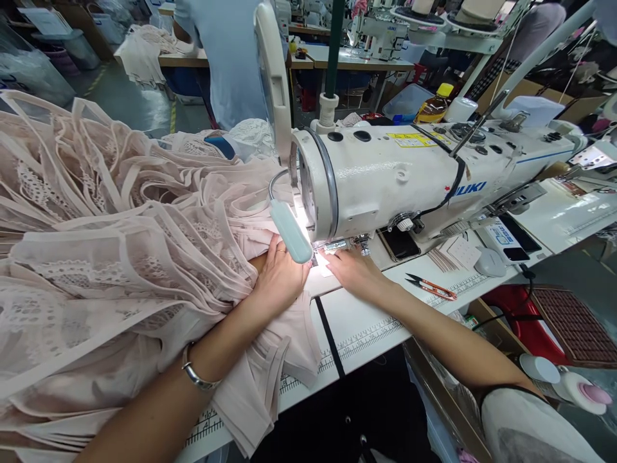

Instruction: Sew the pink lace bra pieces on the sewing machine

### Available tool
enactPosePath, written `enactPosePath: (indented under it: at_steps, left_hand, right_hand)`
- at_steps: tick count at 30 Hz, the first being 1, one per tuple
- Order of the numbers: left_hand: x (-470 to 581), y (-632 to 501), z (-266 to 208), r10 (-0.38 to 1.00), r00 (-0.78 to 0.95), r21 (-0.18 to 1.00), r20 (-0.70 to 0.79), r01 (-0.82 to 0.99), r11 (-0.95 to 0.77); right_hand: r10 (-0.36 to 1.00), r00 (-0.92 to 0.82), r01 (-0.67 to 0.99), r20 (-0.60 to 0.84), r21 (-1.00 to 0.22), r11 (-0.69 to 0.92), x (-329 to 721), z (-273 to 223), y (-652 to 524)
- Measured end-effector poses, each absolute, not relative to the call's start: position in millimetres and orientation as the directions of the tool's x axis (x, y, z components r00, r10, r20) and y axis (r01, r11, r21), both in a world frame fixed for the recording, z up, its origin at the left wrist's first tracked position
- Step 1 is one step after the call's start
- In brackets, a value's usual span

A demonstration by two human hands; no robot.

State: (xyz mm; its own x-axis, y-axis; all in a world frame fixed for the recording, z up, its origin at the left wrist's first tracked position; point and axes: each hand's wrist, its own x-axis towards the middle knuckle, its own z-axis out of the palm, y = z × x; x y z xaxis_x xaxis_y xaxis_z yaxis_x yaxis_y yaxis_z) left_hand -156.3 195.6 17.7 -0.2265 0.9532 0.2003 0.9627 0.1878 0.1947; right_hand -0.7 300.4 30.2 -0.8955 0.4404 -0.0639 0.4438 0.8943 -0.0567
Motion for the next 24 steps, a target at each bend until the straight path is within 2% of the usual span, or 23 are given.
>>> enactPosePath:
  at_steps: [3, 6, 11, 13, 16, 18, 20, 22, 24]
  left_hand:
    - [-157.5, 194.5, 22.1, 0.949, -0.237, 0.141, 0.209, 0.967, 0.210]
    - [-162.7, 192.8, 26.7, 0.933, -0.300, 0.064, 0.199, 0.954, 0.293]
    - [-168.7, 194.4, 33.0, 0.908, -0.415, -0.077, 0.054, 0.905, 0.418]
    - [-165.7, 193.1, 40.8, 0.914, -0.405, -0.112, 0.012, 0.908, 0.404]
    - [-156.9, 177.5, 59.1, 0.969, -0.244, -0.178, 0.047, 0.952, 0.248]
    - [-150.3, 155.7, 68.2, 0.995, -0.064, -0.204, 0.074, 0.976, 0.078]
    - [-143.9, 128.6, 68.1, 0.993, 0.075, -0.201, 0.096, 0.978, -0.054]
    - [-137.3, 102.9, 59.3, 0.983, 0.129, -0.211, 0.128, 0.972, -0.100]
    - [-130.7, 83.1, 49.0, 0.970, 0.165, -0.177, 0.178, 0.975, -0.133]
  right_hand:
    - [0.428, -0.904, 0.428, -0.010, -0.005, 0.904, -1.0, 28.5, 295.5]
    - [0.402, -0.914, 0.403, -0.049, 0.001, 0.915, -2.6, 29.9, 294.5]
    - [0.489, -0.865, 0.497, -0.115, -0.054, 0.866, -5.7, 24.9, 306.1]
    - [0.492, -0.862, 0.503, -0.123, -0.086, 0.860, -4.7, 21.6, 309.6]
    - [0.485, -0.874, 0.485, -0.005, -0.058, 0.873, 1.0, 21.7, 305.8]
    - [0.387, -0.917, 0.381, 0.098, -0.075, 0.922, 6.1, 24.4, 296.3]
    - [0.214, -0.962, 0.186, 0.168, -0.168, 0.968, 9.4, 26.3, 282.4]
    - [0.065, -0.973, -0.003, 0.223, -0.293, 0.956, 8.8, 25.6, 266.3]
    - [-0.008, -0.967, -0.113, 0.254, -0.403, 0.908, 4.7, 22.8, 250.7]
